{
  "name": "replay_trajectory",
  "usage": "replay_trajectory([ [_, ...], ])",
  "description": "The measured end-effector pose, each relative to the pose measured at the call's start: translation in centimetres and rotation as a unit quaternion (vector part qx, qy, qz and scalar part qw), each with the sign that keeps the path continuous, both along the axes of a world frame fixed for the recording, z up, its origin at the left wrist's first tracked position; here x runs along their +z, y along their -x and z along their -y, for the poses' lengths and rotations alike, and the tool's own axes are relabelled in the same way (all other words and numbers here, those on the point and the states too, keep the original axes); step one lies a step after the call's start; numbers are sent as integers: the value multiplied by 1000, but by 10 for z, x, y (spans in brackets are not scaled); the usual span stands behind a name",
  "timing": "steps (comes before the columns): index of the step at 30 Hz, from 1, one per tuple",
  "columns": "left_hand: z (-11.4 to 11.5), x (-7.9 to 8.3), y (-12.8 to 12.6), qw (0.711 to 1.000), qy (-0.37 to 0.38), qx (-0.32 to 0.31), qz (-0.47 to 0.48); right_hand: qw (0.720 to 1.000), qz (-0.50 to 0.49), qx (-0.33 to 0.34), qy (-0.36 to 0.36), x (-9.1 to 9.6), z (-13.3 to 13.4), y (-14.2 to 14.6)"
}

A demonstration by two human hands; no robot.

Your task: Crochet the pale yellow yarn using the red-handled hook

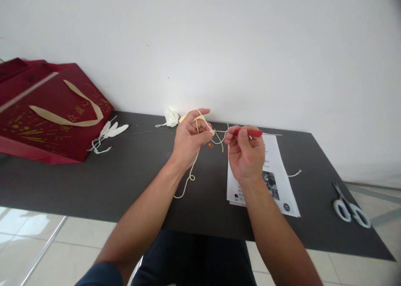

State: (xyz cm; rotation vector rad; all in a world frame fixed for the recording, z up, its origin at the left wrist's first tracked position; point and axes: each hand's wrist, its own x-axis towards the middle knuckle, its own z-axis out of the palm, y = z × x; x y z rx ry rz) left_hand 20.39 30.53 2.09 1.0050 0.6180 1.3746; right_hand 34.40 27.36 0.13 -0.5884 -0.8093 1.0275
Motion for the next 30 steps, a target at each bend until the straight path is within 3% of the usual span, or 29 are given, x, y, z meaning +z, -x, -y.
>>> replay_trajectory([
  [8, 1, -1, 0, 990, -78, 72, -89, 993, 61, -51, -81, 1, 0, -1],
  [21, 3, 1, 0, 976, -115, 126, -135, 977, 131, -112, -129, -4, 3, 4],
  [30, 3, 1, 1, 978, -111, 99, -144, 989, 89, -60, -100, -2, 0, -3],
])
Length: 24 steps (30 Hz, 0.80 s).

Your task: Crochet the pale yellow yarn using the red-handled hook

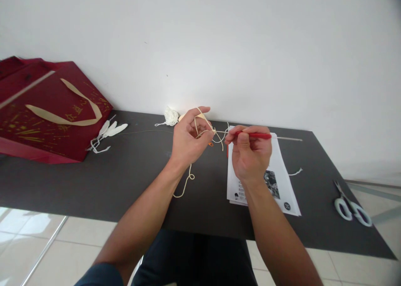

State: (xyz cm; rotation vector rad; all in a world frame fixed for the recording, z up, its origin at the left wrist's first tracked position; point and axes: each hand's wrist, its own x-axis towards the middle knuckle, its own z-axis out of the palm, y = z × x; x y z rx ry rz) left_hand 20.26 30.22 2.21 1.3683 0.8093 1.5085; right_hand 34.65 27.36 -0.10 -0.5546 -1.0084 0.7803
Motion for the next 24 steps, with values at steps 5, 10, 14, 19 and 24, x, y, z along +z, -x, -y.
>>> replay_trajectory([
  [5, -1, -1, 2, 1000, -2, -15, -15, 998, -32, 27, 39, 3, -1, -3],
  [10, -1, 0, 2, 999, -11, -30, -5, 992, -69, 53, 87, 6, 0, -3],
  [14, 0, 1, 1, 999, -8, -44, 3, 986, -91, 77, 117, 6, 0, -2],
  [19, 1, 3, 0, 999, 6, -32, 10, 977, -121, 97, 145, 5, 0, -2],
  [24, 1, 3, -1, 1000, 7, -6, 15, 977, -125, 98, 144, 7, 0, -4],
])
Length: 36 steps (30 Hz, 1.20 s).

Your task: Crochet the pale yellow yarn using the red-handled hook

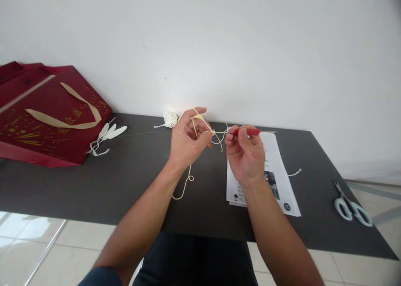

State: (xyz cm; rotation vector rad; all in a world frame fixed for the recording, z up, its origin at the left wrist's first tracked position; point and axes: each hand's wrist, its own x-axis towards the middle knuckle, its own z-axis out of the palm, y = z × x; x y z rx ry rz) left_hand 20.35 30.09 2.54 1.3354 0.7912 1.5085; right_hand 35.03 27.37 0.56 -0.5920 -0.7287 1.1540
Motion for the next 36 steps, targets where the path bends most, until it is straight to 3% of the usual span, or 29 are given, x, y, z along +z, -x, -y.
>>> replay_trajectory([
  [5, 1, -1, -1, 1000, -8, 2, -15, 1000, 10, 2, -9, 0, -1, 0],
  [11, 1, -5, -1, 999, -26, 19, -26, 995, 51, -52, -68, -1, 1, 5],
  [17, 2, -5, -2, 1000, -13, 7, -21, 997, 47, -41, -43, -1, 1, 4],
  [23, 3, -6, -3, 1000, -17, 19, -18, 994, 60, -61, -71, -1, 2, 6],
  [27, 3, -5, -2, 999, -19, 17, -19, 999, 30, -24, -22, 0, 0, 3],
  [31, 1, -4, 0, 1000, 6, -30, 3, 999, -22, 16, 35, 1, -1, 3],
  [36, -1, -5, -1, 997, 37, -52, 39, 997, -37, -3, 70, 1, -1, 6],
])
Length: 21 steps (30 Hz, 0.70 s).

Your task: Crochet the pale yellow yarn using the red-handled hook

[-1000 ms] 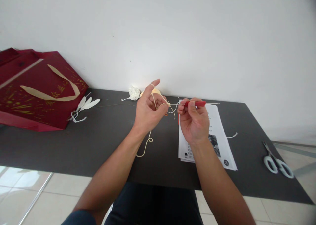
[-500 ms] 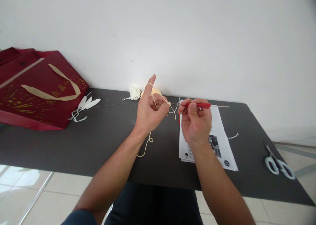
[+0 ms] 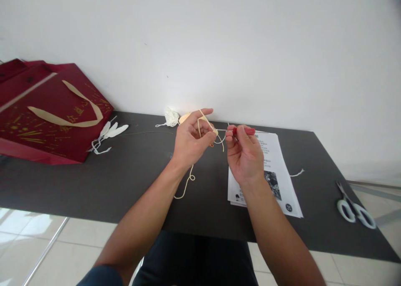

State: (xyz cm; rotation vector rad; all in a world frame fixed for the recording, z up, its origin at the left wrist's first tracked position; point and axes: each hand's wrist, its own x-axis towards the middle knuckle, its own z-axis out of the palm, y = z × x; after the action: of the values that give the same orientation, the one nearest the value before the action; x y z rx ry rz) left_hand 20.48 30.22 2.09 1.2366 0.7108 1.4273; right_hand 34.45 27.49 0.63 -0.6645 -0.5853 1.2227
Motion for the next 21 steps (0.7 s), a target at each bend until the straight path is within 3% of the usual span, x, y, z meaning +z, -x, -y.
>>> replay_trajectory([
  [6, 1, -1, 0, 999, -11, 25, -26, 999, 30, 12, -39, 0, 0, -2],
  [15, 6, -3, -1, 993, -56, 75, -70, 964, 166, -117, -175, -4, 8, 8],
  [21, 7, -4, -2, 990, -56, 101, -81, 942, 215, -159, -203, -7, 10, 13],
])
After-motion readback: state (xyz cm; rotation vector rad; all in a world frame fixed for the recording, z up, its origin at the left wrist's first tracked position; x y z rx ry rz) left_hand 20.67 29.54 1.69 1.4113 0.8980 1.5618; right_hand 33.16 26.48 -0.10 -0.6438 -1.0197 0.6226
